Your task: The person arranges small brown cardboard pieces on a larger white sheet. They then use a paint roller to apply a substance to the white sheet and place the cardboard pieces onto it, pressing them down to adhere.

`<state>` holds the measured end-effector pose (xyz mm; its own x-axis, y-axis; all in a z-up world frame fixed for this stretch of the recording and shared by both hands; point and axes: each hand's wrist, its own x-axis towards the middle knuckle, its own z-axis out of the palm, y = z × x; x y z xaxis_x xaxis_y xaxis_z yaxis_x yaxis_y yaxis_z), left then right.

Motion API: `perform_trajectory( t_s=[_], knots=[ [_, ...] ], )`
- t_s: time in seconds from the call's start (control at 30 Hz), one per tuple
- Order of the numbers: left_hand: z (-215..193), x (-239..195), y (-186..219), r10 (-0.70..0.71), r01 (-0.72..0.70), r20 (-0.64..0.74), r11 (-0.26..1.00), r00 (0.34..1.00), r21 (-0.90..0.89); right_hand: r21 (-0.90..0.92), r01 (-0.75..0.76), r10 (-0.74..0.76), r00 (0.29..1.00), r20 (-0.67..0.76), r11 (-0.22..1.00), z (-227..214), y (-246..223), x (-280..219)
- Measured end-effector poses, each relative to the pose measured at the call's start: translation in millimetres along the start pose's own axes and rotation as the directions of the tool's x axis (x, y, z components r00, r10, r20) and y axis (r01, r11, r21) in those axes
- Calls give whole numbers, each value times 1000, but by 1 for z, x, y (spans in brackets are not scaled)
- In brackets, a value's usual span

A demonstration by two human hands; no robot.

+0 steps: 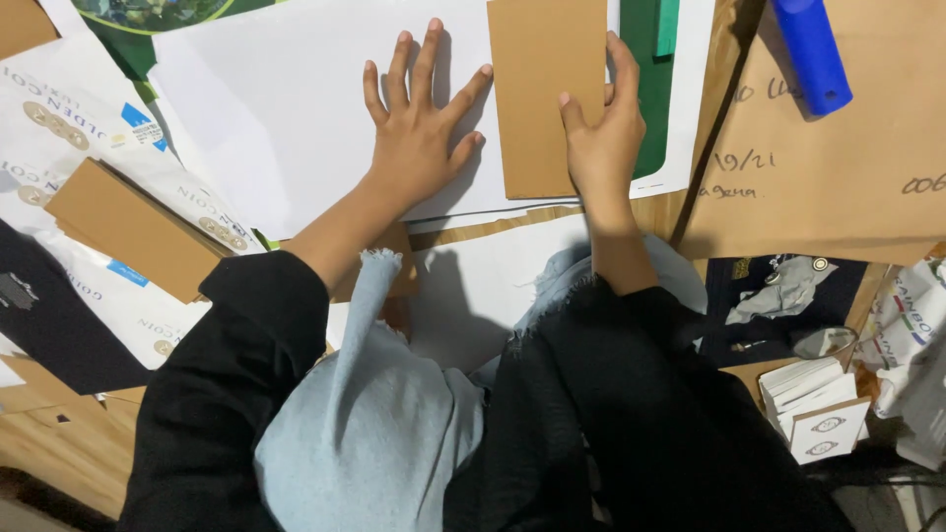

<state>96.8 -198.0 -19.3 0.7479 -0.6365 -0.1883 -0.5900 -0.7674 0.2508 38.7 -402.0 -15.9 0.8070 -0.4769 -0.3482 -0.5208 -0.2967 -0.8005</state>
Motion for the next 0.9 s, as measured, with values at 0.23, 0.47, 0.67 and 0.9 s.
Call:
perform_trajectory(
  t_s=[0.23,0.47,0.67,0.9],
  knots=[
    [1,1,-2,3,-4,-15,999,1000,-46,-86,97,-101,994,-43,992,6,17,2],
    [-3,4,-2,-5,9,39,996,999,-87,-101,82,-87,995,-50,992,9,25,2],
    [-4,3,-1,-9,15,56,994,998,-110,-126,99,-106,993,-53,987,9,26,3],
    [-3,7,0,-40,51,86,990,995,-130,-132,103,-111,992,-56,986,10,30,5]
  ],
)
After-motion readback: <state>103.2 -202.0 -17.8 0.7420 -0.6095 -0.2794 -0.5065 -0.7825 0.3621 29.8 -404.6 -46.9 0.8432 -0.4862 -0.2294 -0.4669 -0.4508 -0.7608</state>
